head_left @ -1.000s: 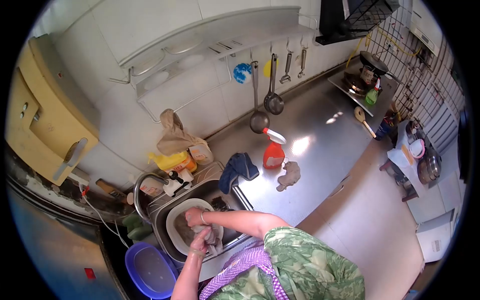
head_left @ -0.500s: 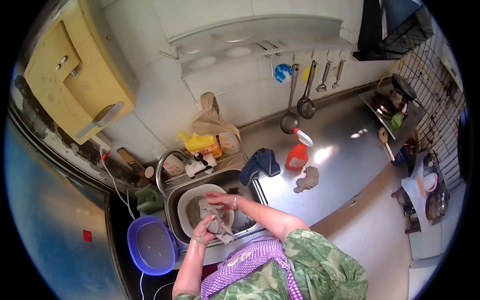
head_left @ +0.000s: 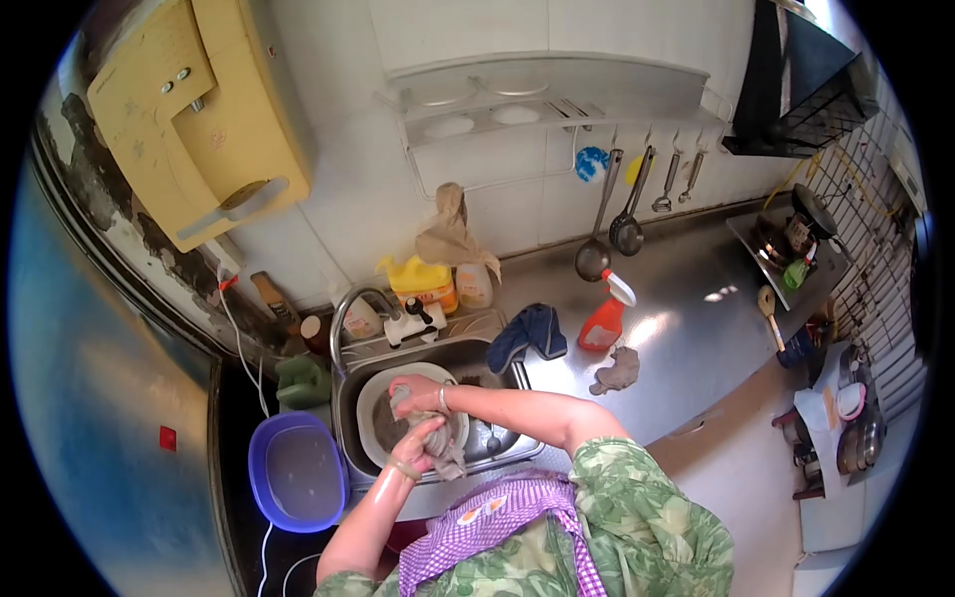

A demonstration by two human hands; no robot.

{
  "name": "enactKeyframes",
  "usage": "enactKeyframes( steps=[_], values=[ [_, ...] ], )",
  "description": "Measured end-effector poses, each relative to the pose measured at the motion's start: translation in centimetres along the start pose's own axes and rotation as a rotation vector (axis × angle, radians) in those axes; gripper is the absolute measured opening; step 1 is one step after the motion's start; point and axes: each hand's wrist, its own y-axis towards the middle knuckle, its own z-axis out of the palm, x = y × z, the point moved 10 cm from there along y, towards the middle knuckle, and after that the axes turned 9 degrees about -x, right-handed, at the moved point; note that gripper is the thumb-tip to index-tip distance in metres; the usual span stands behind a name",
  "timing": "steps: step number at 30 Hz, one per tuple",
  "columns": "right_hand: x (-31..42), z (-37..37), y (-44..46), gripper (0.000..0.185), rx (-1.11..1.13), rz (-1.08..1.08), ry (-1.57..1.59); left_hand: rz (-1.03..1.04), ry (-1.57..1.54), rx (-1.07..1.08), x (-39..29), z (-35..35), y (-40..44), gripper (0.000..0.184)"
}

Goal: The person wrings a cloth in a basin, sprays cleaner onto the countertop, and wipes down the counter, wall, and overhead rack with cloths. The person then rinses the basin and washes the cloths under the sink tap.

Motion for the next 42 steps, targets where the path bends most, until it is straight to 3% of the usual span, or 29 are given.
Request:
enactKeyframes(
  steps=[3, 6, 7, 10, 11, 13, 17, 18, 20, 22, 25, 27, 31, 34, 36, 42],
  values=[
    [-4.0, 1.1, 1.1, 0.046, -0.081, 0.056, -0.189, 0.05, 0.095, -0.056, 1.7, -4.2, 4.9, 0.033],
    [-7.4, 1.3, 1.3, 0.046, -0.263, 0.034, -0.411, 0.227, 0.155, -0.262, 2.5, -7.5, 9.3, 0.037],
    [-7.5, 0.9, 1.2, 0.046, -0.337, 0.017, -0.493, 0.318, 0.487, -0.44, 3.6, -12.7, 15.0, 0.058],
    [-7.5, -1.5, -0.9, 0.05, -0.484, 0.229, -0.326, 0.543, 0.816, -0.695, -0.6, -7.5, 7.1, 0.085],
    [-8.3, -1.5, -0.8, 0.049, -0.537, 0.186, -0.327, 0.64, 0.894, -0.744, -1.3, -6.5, 5.6, 0.096],
    [-12.4, -0.7, 0.6, 0.049, -0.653, 0.091, -0.32, 0.709, 0.981, -0.667, -1.1, -9.0, 9.8, 0.089],
    [-6.9, -1.7, 0.6, 0.051, -0.181, 0.311, 0.26, 0.598, 0.838, -0.378, -3.1, -7.5, 7.0, 0.069],
    [-7.2, -2.4, 1.0, 0.052, -0.068, 0.311, 0.389, 0.414, 0.427, -0.203, -2.4, -6.9, 6.0, 0.052],
    [-6.0, -1.1, 0.3, 0.052, 0.147, 0.362, 0.763, -0.097, -0.157, 0.146, -0.4, -4.5, 3.7, 0.049],
    [-1.9, 0.5, -1.6, 0.052, 0.346, 0.433, 1.249, -0.156, -0.529, 0.39, -2.0, 0.7, 0.4, 0.051],
    [7.2, 0.5, -2.2, 0.049, 0.484, 0.225, 1.353, -0.2, -0.869, 0.654, -3.2, 5.2, -1.7, 0.055],
    [10.4, -0.1, -1.2, 0.043, 0.5, 0.117, 1.289, -0.21, -0.902, 0.799, -4.5, 6.8, -3.5, 0.064],
    [11.9, -1.8, 0.1, 0.028, 0.302, -0.003, 0.949, -0.132, -0.848, 0.726, -6.3, 7.1, -6.9, 0.071],
    [14.3, -2.7, -0.2, 0.024, 0.169, -0.066, 0.64, 0.031, -0.433, 0.52, -6.8, 5.3, -7.0, 0.068],
    [15.7, -3.5, -1.5, 0.027, 0.086, -0.011, 0.52, -0.012, -0.289, 0.446, -6.7, 4.6, -6.8, 0.059],
    [10.9, -2.4, 0.6, 0.038, 0.0, 0.021, 0.076, 0.021, 0.08, 0.05, -5.0, 0.6, -3.2, 0.037]
  ],
)
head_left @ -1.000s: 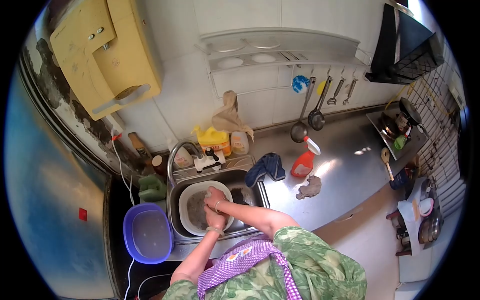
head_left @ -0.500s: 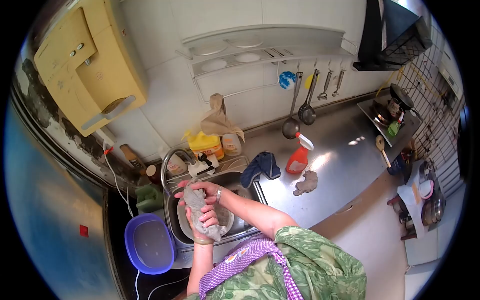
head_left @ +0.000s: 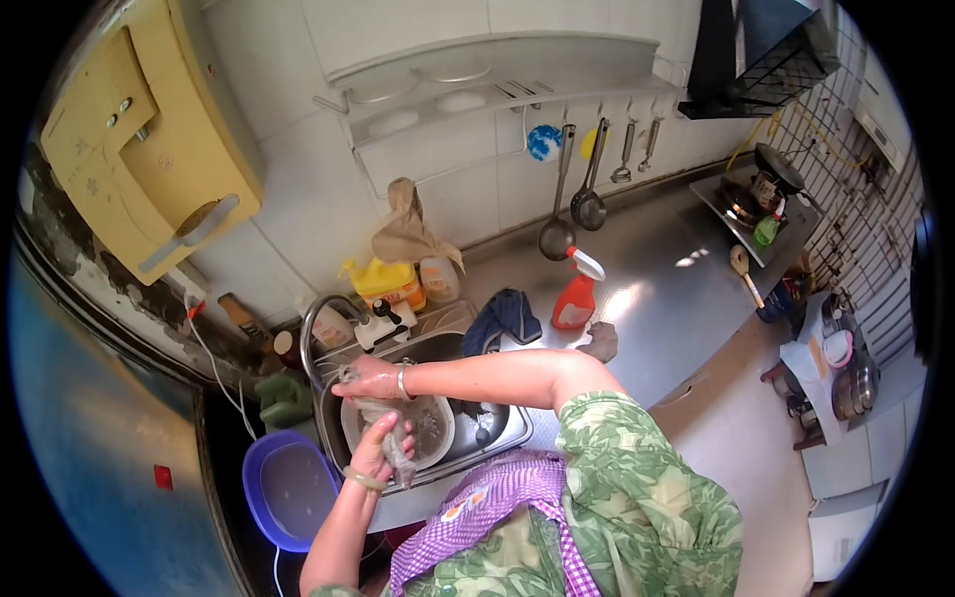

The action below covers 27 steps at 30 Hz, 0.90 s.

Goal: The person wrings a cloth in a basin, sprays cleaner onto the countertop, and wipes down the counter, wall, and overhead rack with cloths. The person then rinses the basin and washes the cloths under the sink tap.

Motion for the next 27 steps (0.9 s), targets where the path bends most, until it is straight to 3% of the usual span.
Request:
enactKeyframes(
  steps=[4, 5, 8, 10, 12, 16, 17, 18, 20, 21, 24, 26, 27],
  values=[
    [-5.7, 1.3, 1.7, 0.046, -0.082, -0.002, -0.281, 0.049, 0.082, -0.171, 2.9, -3.7, 4.9, 0.024],
    [-6.7, 1.6, 1.8, 0.053, -0.013, 0.054, -0.361, 0.07, 0.074, -0.181, 3.8, -5.0, 6.5, 0.023],
    [-10.1, 1.9, 2.7, 0.052, -0.176, -0.072, -0.517, 0.155, 0.024, -0.201, 5.6, -6.9, 9.4, 0.023],
    [-11.2, 2.3, 2.5, 0.05, -0.143, -0.079, -0.668, 0.272, -0.006, -0.275, 6.6, -8.3, 11.3, 0.025],
    [-15.5, 2.0, 2.5, 0.05, -0.178, 0.149, -0.594, 0.256, 0.122, -0.467, 7.6, -9.9, 11.7, 0.035],
    [-19.5, 0.3, 3.0, 0.049, -0.49, 0.097, -0.537, 0.227, 0.177, -0.554, 9.2, -11.8, 15.0, 0.052],
    [-19.0, -0.1, 2.4, 0.051, -0.383, 0.254, -0.494, 0.562, 0.334, -0.563, 6.9, -11.7, 14.5, 0.062],
    [-17.8, -0.7, 1.4, 0.053, -0.372, 0.335, -0.349, 0.616, 0.442, -0.586, 5.8, -10.5, 13.0, 0.063],
    [-16.7, -1.1, 0.6, 0.061, -0.381, 0.291, -0.333, 0.728, 0.667, -0.618, 2.6, -6.4, 8.5, 0.066],
    [-17.0, -1.0, 0.6, 0.064, -0.331, 0.286, -0.208, 0.756, 0.725, -0.529, 2.3, -6.2, 8.9, 0.058],
    [-17.6, -1.0, -1.2, 0.076, -0.173, 0.291, 0.186, 0.261, 0.233, -0.283, 3.4, -6.2, 8.7, 0.048],
    [-18.9, 0.1, -4.2, 0.088, -0.033, 0.412, 0.455, 0.36, -0.02, -0.375, 1.6, -8.3, 8.8, 0.045],
    [-20.3, 1.3, -5.7, 0.094, 0.036, 0.519, 0.567, 0.537, -0.027, -0.501, -0.5, -7.5, 7.1, 0.045]
  ],
)
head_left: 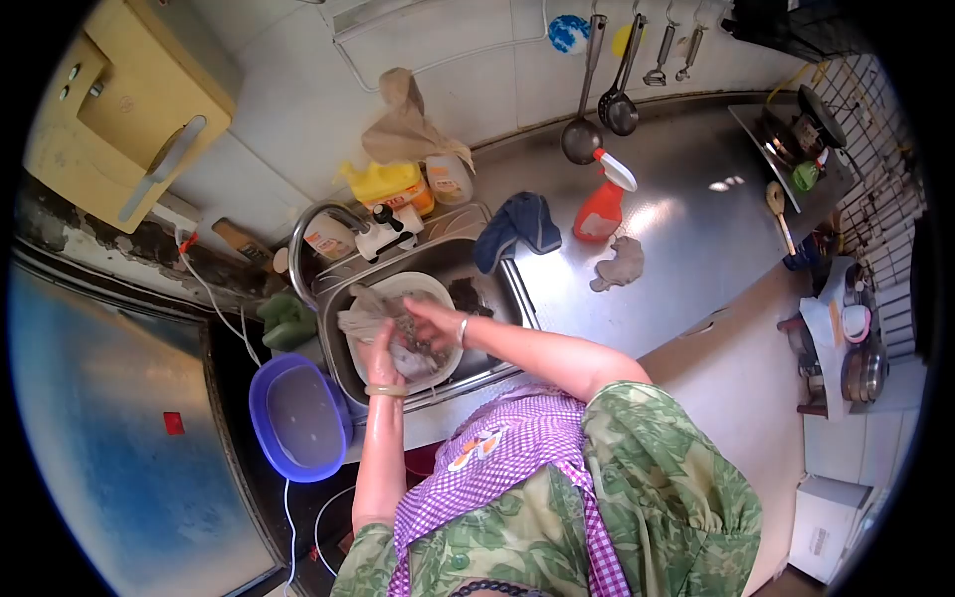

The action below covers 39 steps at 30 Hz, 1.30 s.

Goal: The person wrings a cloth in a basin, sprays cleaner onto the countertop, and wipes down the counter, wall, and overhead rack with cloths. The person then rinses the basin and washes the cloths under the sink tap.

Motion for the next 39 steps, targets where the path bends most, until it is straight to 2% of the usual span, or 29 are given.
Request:
enactKeyframes(
  steps=[1, 3, 5, 6, 8, 9, 10, 11, 12, 13, 15, 17, 18, 21, 22, 25, 26, 28, 29, 30, 32, 34, 36, 37, 39],
  values=[
    [-3.6, 1.0, -1.0, 0.1, 0.044, 0.192, 0.078, 0.175, -0.017, -0.122, -2.7, 0.2, -1.2, 0.045],
    [-4.1, 4.9, -3.4, 0.09, 0.145, 0.212, 0.346, 0.259, -0.047, -0.167, -2.9, 0.3, -1.0, 0.045],
    [-2.9, 5.6, -3.5, 0.075, 0.188, 0.041, 0.3, 0.271, -0.075, -0.162, -2.9, 0.5, -0.3, 0.044],
    [-2.6, 4.1, -3.7, 0.051, 0.037, 0.024, 0.224, 0.237, -0.086, -0.142, -2.6, 0.2, -0.2, 0.043],
    [0.3, 1.4, -4.7, 0.046, -0.152, -0.167, 0.109, 0.228, -0.033, -0.134, -2.2, -0.3, -0.3, 0.039],
    [1.3, 0.1, -5.2, 0.043, -0.25, -0.26, 0.049, 0.168, -0.073, -0.081, -1.8, 0.4, -1.2, 0.04],
    [3.9, -1.4, -5.5, 0.04, -0.59, -0.849, -0.19, 0.105, -0.114, -0.023, -1.3, 1.3, -2.1, 0.041],
    [4.6, -1.7, -6.2, 0.039, -0.646, -0.81, -0.314, 0.04, -0.153, 0.039, -0.6, 2.2, -3.0, 0.044],
    [6.5, -1.3, -8.1, 0.039, -0.701, -0.768, -0.437, -0.227, -0.093, 0.192, 3.4, 1.2, -1.7, 0.054],
    [8.2, -1.0, -9.8, 0.038, -0.749, -0.722, -0.559, -0.277, -0.158, 0.273, 4.1, 2.2, -2.7, 0.054],
    [10.3, -0.7, -10.8, 0.037, -0.721, -0.721, -0.635, -0.367, -0.162, 0.225, 2.9, 4.2, -7.3, 0.049],
    [11.2, -0.5, -10.6, 0.038, -0.722, -0.734, -0.702, -0.443, -0.209, 0.329, 5.0, 4.0, -6.5, 0.048],
    [11.5, 0.0, -10.1, 0.04, -0.718, -0.892, -0.717, -0.489, -0.226, 0.38, 5.5, 3.8, -6.5, 0.048],
    [9.6, -0.2, -8.4, 0.039, -0.648, -0.854, -0.62, -0.629, -0.303, 0.383, 5.0, 3.9, -7.6, 0.041],
    [8.8, -0.5, -7.2, 0.041, -0.563, -0.798, -0.637, -0.721, -0.373, 0.422, 4.9, 4.3, -8.4, 0.042],
    [5.7, -3.1, -2.8, 0.046, -0.409, -0.647, -0.115, -0.952, -0.633, 0.481, 3.9, 6.0, -10.3, 0.05],
    [3.8, -3.2, -0.5, 0.057, -0.252, -0.444, 0.079, -1.004, -0.752, 0.458, 3.5, 6.6, -11.3, 0.054],
    [2.5, -2.6, -0.7, 0.065, -0.012, -0.225, 0.347, -1.122, -0.937, 0.407, 2.7, 7.8, -13.2, 0.066],
    [2.2, -2.1, -1.0, 0.069, 0.111, -0.117, 0.472, -1.163, -1.0, 0.443, 1.9, 8.9, -14.4, 0.063],
    [2.5, -0.9, -1.4, 0.075, 0.264, -0.133, 0.544, -1.203, -1.065, 0.48, 1.0, 10.0, -15.8, 0.06],
    [2.6, 0.4, -2.2, 0.082, 0.402, -0.12, 0.708, -1.257, -1.156, 0.53, -0.1, 11.3, -17.0, 0.058],
    [3.3, 1.9, -4.2, 0.085, 0.601, -0.098, 0.88, -1.246, -1.233, 0.482, -0.5, 11.1, -17.1, 0.057],
    [5.5, 3.2, -6.2, 0.083, 0.631, -0.247, 0.8, -1.214, -1.276, 0.452, -0.5, 10.6, -16.4, 0.056],
    [4.0, 3.1, -3.5, 0.076, 0.572, -0.202, 0.782, -1.157, -1.255, 0.54, -0.6, 10.2, -15.5, 0.053],
    [0.6, 2.6, 2.1, 0.062, 0.455, -0.109, 0.748, -1.16, -1.363, 0.559, -0.8, 9.0, -14.5, 0.049]
  ],
)
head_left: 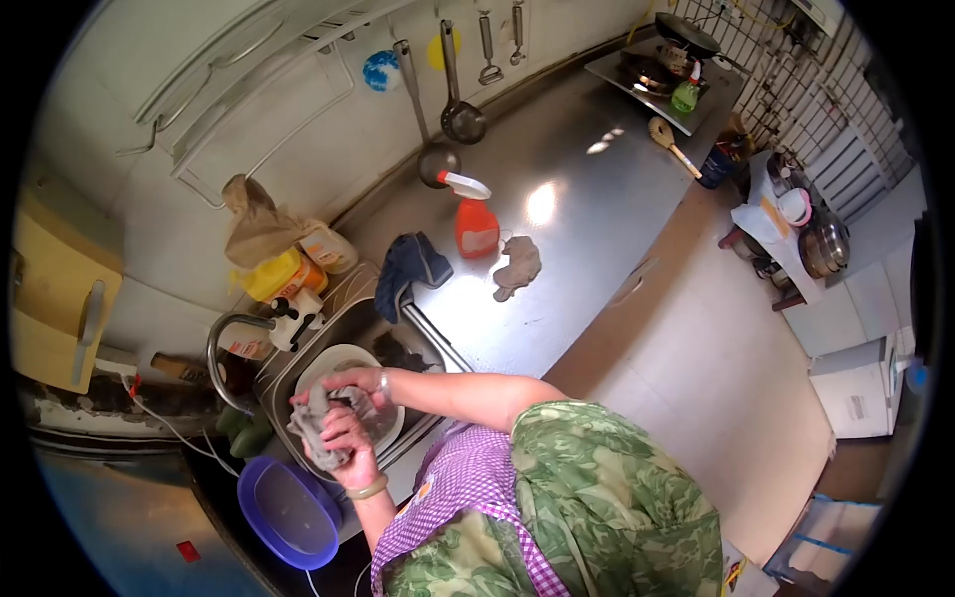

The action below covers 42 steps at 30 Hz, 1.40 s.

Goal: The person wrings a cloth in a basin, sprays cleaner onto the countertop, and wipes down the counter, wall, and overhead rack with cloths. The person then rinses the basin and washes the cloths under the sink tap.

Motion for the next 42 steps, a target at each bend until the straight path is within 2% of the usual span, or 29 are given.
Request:
enactKeyframes(
  steps=[1, 4, 5, 6, 9, 12, 16, 17, 18, 19, 22, 24, 26, 28, 30, 34, 36, 38, 41, 42],
  values=[
    [0.2, 1.0, 0.2, 0.052, -0.012, 0.027, -0.038, 0.01, 0.037, 0.023, 1.0, 0.5, -0.3, 0.064],
    [3.5, 6.7, -2.6, 0.04, 0.002, -0.063, -0.203, 0.034, 0.154, -0.068, 3.3, 0.4, -0.3, 0.071],
    [4.1, 8.0, -3.4, 0.044, 0.041, -0.068, -0.21, 0.025, 0.126, -0.075, 3.1, 0.3, -0.4, 0.08],
    [4.5, 9.3, -4.4, 0.049, 0.077, -0.075, -0.217, 0.01, 0.106, -0.06, 3.0, 0.3, -0.4, 0.081],
    [5.6, 11.9, -7.1, 0.045, -0.029, -0.154, -0.229, -0.039, 0.046, -0.03, 3.2, 0.0, -0.6, 0.087],
    [6.4, 13.9, -7.2, 0.043, -0.021, -0.22, -0.513, -0.005, 0.194, -0.042, 2.8, -0.3, -1.3, 0.081],
    [7.0, 15.6, -7.5, 0.031, -0.043, -0.218, -0.469, 0.015, 0.38, -0.175, 2.9, 0.1, -2.1, 0.066],
    [7.0, 15.6, -7.2, 0.029, -0.072, -0.221, -0.552, 0.018, 0.441, -0.22, 1.9, 0.2, -2.3, 0.063],
    [7.3, 15.5, -6.9, 0.028, -0.109, -0.224, -0.642, 0.012, 0.497, -0.26, 1.4, -0.2, -2.2, 0.059],
    [7.3, 15.3, -6.6, 0.026, -0.145, -0.228, -0.722, 0.097, 0.538, -0.312, 0.4, -0.7, -2.6, 0.047],
    [7.0, 14.6, -5.4, 0.023, -0.225, -0.222, -0.908, 0.18, 0.831, -0.402, -2.2, -1.3, -2.7, 0.041],
    [7.4, 13.2, -2.9, 0.021, -0.214, -0.341, -1.254, 0.318, 1.059, -0.494, -3.2, -1.4, -2.5, 0.032],
    [6.7, 11.1, -1.4, 0.019, -0.233, -0.345, -1.336, 0.401, 1.239, -0.594, -6.4, -2.9, -2.2, 0.028],
    [6.1, 8.6, -0.4, 0.017, -0.3, -0.335, -1.39, 0.337, 1.357, -0.628, -8.5, -4.6, -1.2, 0.026],
    [5.5, 6.2, 0.9, 0.018, -0.328, -0.36, -1.477, 0.509, 1.43, -0.742, -9.8, -5.2, -1.2, 0.026],
    [4.5, 2.1, 3.3, 0.02, -0.351, -0.496, -1.779, 0.635, 1.439, -0.707, -13.8, -8.1, 0.6, 0.026],
    [3.4, 1.5, 3.5, 0.02, -0.263, -0.494, -2.078, 0.629, 1.453, -0.749, -16.3, -10.0, 1.0, 0.026],
    [2.5, 0.4, 3.9, 0.019, -0.169, -0.591, -2.272, 0.769, 1.376, -0.737, -16.1, -9.9, 1.1, 0.025],
    [3.4, -3.4, 2.9, 0.021, -0.514, -0.322, -1.784, 0.731, 1.362, -0.775, -18.1, -11.8, 1.4, 0.031],
    [3.1, -3.5, 3.0, 0.022, -0.487, -0.335, -1.838, 0.777, 1.378, -0.789, -18.6, -12.0, 1.2, 0.033]
  ],
)
